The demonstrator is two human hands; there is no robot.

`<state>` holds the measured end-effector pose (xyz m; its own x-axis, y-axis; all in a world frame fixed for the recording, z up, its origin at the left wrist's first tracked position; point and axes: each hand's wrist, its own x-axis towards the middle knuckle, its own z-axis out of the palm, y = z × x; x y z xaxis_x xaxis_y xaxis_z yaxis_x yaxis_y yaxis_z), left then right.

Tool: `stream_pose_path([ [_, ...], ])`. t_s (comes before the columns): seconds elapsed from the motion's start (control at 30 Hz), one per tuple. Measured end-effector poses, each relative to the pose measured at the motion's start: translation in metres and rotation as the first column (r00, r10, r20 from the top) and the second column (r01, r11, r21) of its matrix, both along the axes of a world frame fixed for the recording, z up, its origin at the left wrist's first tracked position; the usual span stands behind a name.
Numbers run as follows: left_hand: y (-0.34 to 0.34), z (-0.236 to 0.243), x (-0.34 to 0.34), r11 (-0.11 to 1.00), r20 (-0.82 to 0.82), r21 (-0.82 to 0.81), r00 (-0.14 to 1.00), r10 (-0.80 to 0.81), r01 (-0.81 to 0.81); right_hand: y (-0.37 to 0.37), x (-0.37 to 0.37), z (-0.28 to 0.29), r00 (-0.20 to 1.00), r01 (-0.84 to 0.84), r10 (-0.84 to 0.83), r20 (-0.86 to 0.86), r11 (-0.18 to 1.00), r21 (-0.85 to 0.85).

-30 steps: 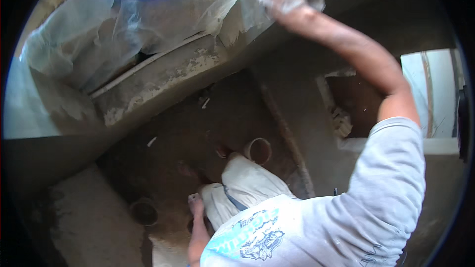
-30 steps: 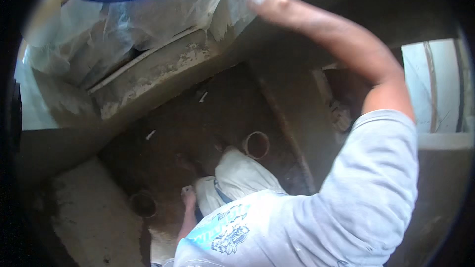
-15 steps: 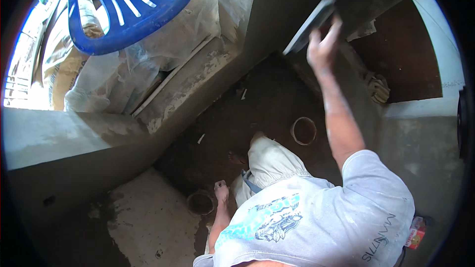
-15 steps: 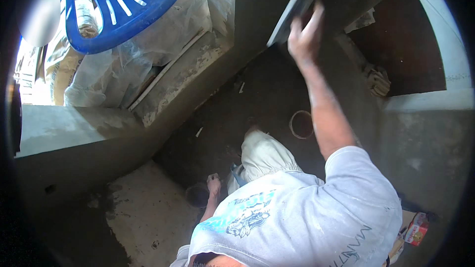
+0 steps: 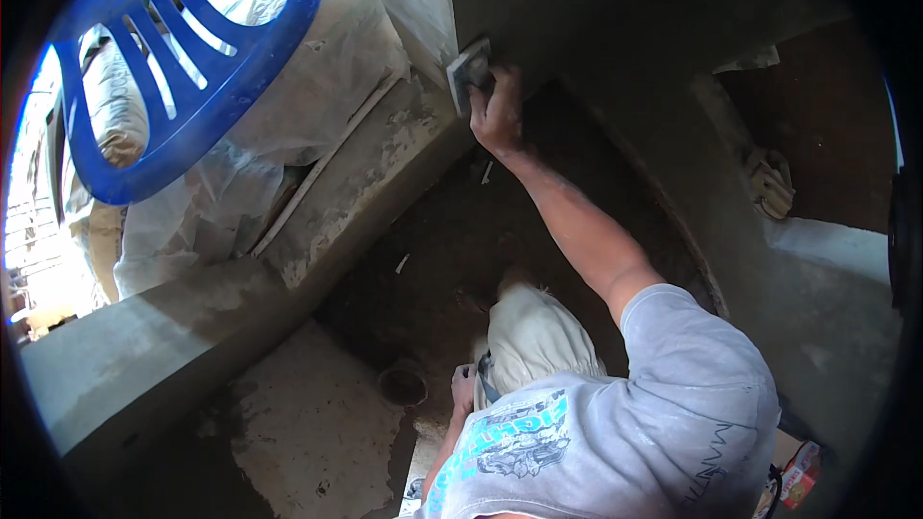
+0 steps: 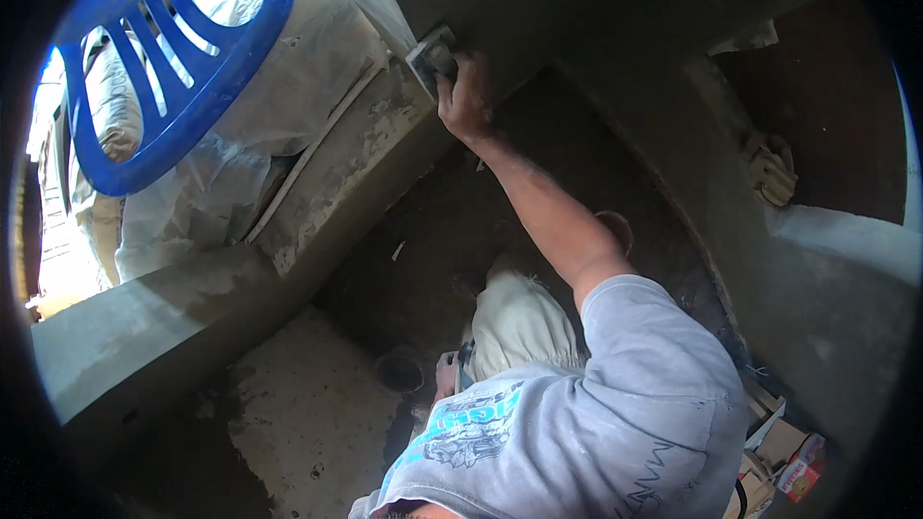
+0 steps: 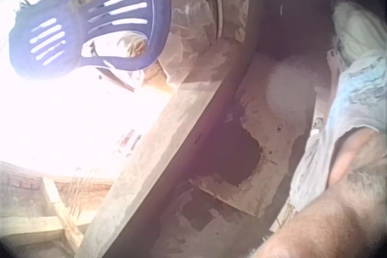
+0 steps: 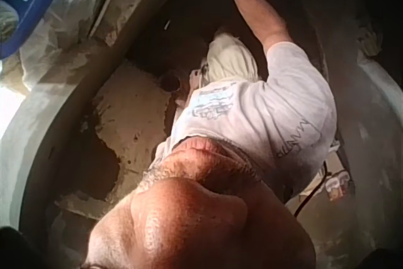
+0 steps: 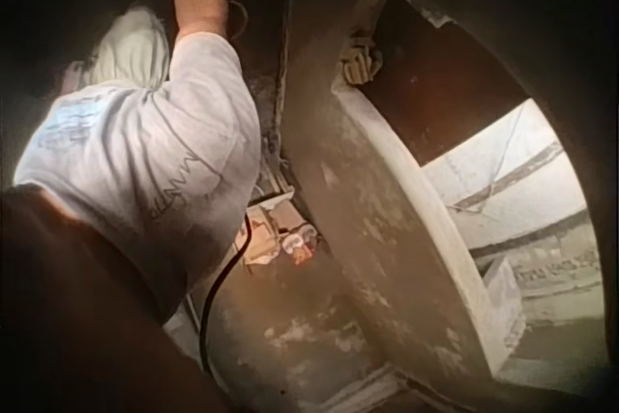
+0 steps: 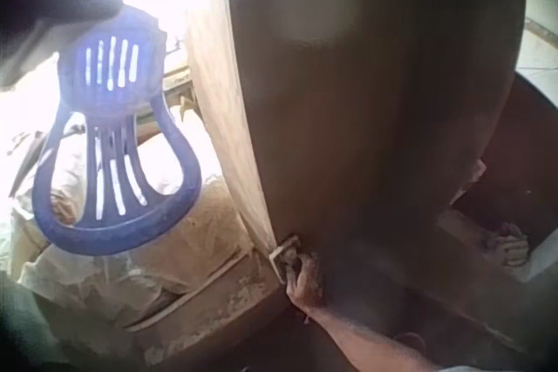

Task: The person scrapes a sanding block with a hand tool and then sands the curved edges, overhead beams, and corners of concrete structures with the sanding block.

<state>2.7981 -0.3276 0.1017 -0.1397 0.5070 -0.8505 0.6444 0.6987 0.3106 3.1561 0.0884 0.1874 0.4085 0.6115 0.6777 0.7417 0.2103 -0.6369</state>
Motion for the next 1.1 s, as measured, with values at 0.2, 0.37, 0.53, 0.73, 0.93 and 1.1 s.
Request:
stream_pose_path([
  [0.2, -0.016, 0.01, 0.008, 0.999, -0.052, -0.034, 0.998, 0.02, -0.021, 0.023, 0.048, -0.122, 0.914, 0.383, -0.361, 0.185, 0.919, -0.095],
  [0.37, -0.03, 0.009, -0.002, 0.998, -0.096, -0.044, 0.995, 0.039, -0.043, 0.007, 0.055, -0.128, 0.93, 0.279, -0.331, -0.163, 0.92, -0.275],
  [0.53, 0.001, 0.021, 0.014, 0.974, -0.2, -0.223, 0.977, -0.08, 0.035, 0.003, -0.011, -0.034, 0.989, 0.15, -0.15, -0.017, 0.988, 0.019],
  [0.73, 0.029, 0.033, 0.021, 0.93, -0.153, -0.145, 0.921, -0.359, 0.339, 0.025, 0.016, -0.086, 0.97, 0.243, -0.244, 0.006, 0.968, 0.064],
  [0.93, 0.044, 0.04, 0.007, 0.923, -0.12, -0.003, 0.917, -0.381, 0.384, 0.009, 0.043, -0.088, 0.826, 0.311, -0.377, -0.42, 0.925, -0.218],
  [1.1, 0.044, 0.048, -0.017, 0.926, -0.115, -0.014, 0.92, -0.376, 0.377, 0.013, -0.019, 0.019, 0.992, 0.12, -0.123, 0.01, 0.984, 0.133],
])
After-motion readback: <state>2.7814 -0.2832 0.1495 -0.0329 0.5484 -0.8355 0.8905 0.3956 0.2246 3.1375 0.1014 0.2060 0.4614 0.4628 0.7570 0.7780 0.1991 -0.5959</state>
